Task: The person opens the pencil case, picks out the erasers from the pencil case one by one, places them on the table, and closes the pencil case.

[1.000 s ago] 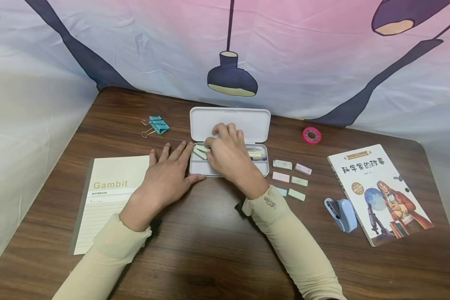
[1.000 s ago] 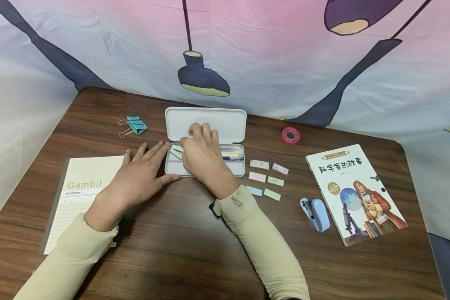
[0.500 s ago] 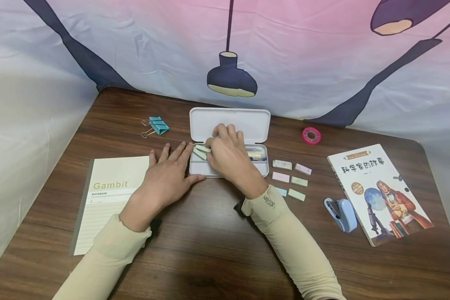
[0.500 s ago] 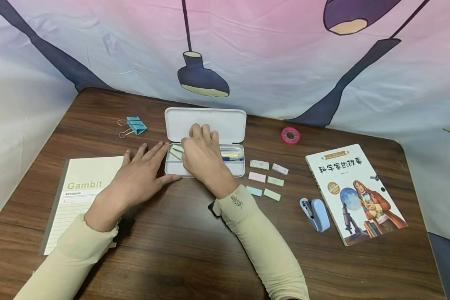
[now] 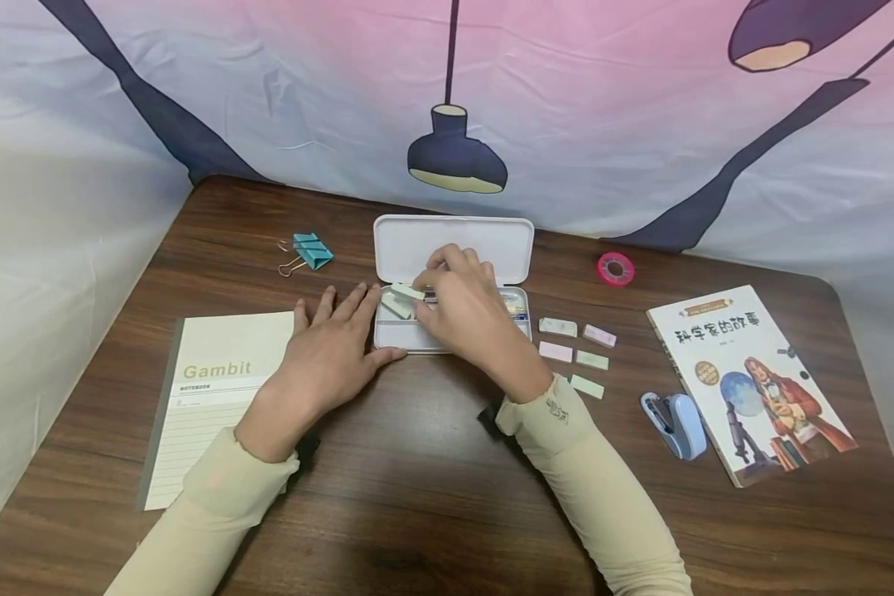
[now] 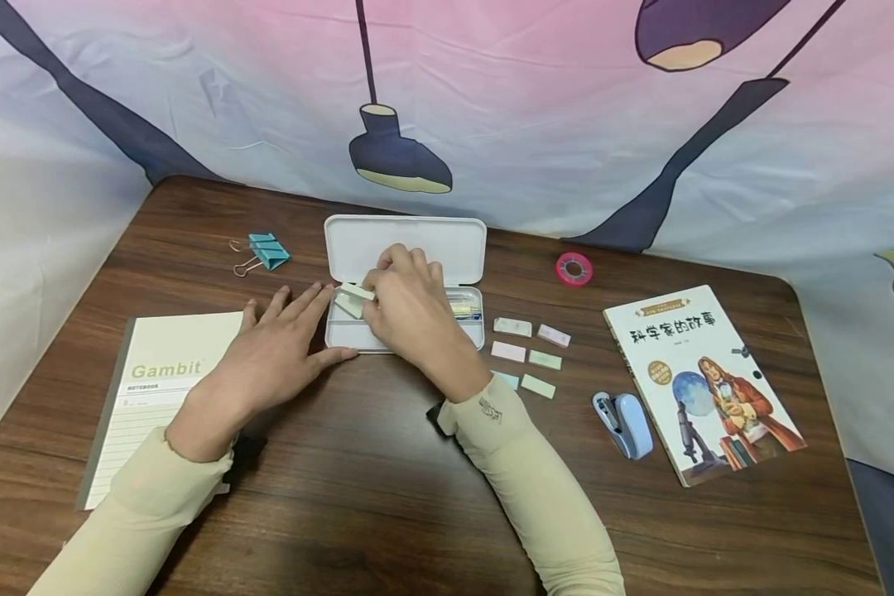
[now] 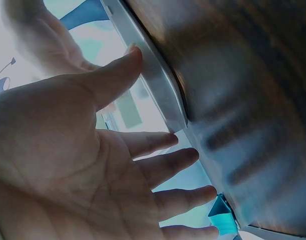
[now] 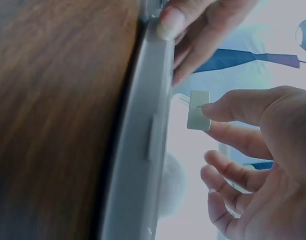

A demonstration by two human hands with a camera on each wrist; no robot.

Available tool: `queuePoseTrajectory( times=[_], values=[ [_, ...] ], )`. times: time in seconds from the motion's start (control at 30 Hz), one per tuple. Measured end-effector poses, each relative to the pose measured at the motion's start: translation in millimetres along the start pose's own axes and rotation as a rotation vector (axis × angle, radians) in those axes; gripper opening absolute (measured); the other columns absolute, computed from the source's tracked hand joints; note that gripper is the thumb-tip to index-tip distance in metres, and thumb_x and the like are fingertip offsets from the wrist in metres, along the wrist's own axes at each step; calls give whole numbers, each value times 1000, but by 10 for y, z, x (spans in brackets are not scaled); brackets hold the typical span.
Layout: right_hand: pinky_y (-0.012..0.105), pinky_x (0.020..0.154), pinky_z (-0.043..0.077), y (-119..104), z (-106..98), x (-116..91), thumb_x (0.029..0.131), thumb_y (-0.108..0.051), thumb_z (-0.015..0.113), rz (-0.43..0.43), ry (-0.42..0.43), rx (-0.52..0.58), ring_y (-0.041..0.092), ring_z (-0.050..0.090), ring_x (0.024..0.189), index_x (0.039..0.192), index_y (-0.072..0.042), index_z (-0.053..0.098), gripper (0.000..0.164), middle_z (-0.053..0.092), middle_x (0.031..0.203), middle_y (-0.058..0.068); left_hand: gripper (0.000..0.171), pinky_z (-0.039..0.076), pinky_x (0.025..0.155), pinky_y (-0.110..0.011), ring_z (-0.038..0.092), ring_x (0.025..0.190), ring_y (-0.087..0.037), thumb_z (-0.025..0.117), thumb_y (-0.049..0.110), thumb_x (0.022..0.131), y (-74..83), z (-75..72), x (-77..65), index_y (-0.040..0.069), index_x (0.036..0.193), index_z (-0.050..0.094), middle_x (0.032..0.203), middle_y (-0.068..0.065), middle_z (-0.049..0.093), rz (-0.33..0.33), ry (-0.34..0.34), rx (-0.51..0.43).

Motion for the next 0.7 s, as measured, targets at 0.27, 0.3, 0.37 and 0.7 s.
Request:
queuePoseTrajectory(
  times=[0.27,0.3,0.37,0.7],
  values=[
    [54,106,48,67,-352,-488,102,-13,79,-46,57,4,37,61,127,127,-8,88,27,68,144,13,98,12,136,-87,20,175,-61,69,60,111,-41,33,25,11,183,26,189,-22,29,5,0,-10],
    [54,106,48,102,-380,-547,101,-12,81,-48,66,0,37,61,127,126,-7,88,26,69,143,13,98,12,137,-87,20,175,-61,69,60,111,-22,9,8,11,183,26,189,-22,29,1,-1,-19],
    [54,104,48,172,-433,-672,100,-12,83,-48,84,-8,37,62,126,124,-7,88,25,69,141,14,97,12,137,-87,19,175,-61,69,59,111,15,-33,-21,10,183,26,189,-23,29,-2,-6,-18],
    [53,96,46,454,-565,-1262,95,-7,89,-20,134,-56,38,62,118,117,-6,88,22,72,131,14,96,12,137,-87,19,175,-62,69,57,112,76,-68,-45,9,183,26,189,-24,29,-4,-16,-14]
  ],
)
Point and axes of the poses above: each hand's wrist, its own x-axis towards the middle knuckle, its own z-axis out of the palm, y = z × x, the point moved 7 cm from there along x, towards the middle knuckle
